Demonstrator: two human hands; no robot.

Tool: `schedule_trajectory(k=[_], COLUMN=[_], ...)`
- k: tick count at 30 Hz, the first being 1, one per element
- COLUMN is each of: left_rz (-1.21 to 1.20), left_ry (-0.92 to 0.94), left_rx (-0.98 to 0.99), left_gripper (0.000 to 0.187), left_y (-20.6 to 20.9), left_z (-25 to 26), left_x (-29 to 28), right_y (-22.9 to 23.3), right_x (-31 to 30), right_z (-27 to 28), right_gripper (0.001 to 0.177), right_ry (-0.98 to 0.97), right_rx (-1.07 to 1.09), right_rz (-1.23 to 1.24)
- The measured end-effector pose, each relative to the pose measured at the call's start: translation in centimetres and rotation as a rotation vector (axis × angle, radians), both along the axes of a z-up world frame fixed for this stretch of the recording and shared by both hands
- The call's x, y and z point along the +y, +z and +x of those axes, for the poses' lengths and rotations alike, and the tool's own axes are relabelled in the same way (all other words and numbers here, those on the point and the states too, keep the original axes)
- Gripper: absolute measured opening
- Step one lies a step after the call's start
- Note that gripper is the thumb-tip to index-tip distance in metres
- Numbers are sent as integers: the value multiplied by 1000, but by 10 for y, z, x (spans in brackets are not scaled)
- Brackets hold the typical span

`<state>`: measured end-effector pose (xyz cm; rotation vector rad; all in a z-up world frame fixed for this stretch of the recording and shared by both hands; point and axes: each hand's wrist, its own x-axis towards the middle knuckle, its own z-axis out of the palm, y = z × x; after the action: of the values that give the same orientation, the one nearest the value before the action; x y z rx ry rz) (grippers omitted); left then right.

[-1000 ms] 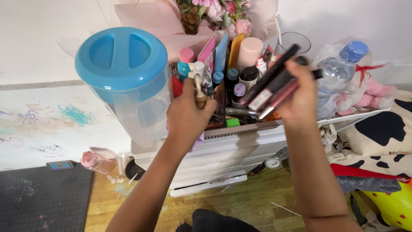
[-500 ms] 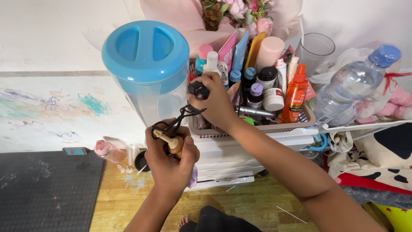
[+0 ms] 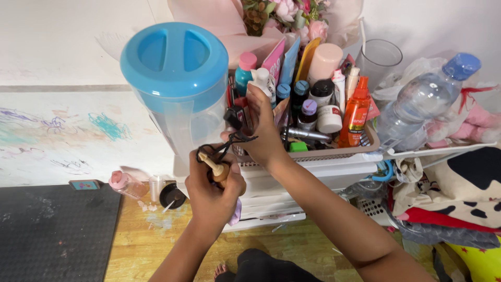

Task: The person removes items from various plastic bags and containers and organizes them into a white plastic tray and a set of white drawers.

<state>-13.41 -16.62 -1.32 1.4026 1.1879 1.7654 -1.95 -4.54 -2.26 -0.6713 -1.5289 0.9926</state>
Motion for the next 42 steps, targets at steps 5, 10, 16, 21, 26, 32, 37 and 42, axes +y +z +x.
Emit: schedule_trajectory(k=[5,10,16,21,26,32,37,42], left_rz=[150,117,-136,-139,139,281,318,47], left_ry=[-182,-477,-637,-614,-373,-448,-374,-394], left_rx=[-9,-96,-273,-367,-152,25,1029,1302], left_gripper=[37,41,38,40,37,42,40,42], left_y=[-19,-66,-125,-138,-136,-139,-120,-108], left_z=[-10,-5,24,17,8,12,5,-6], left_x=[-2,1,-7,-9,-15,10,33,32], right_y=[-76,-243,-337,-343,-349,-330,-325,-310], right_x=[-65,-110,-56,-53,-83,-131,-131,-136], right_z=[81,118,115,134,135,144,150,147], right_gripper=[56,18,23,20,15,23,20,20], right_ry=[-104,131,0,5,-178,-214,-206,-213], right_rx=[-21,488,922,1007,768,618,608,616], right_rz=[351,-845,-1195,-1255,-1335,-1400,-1466,-1478])
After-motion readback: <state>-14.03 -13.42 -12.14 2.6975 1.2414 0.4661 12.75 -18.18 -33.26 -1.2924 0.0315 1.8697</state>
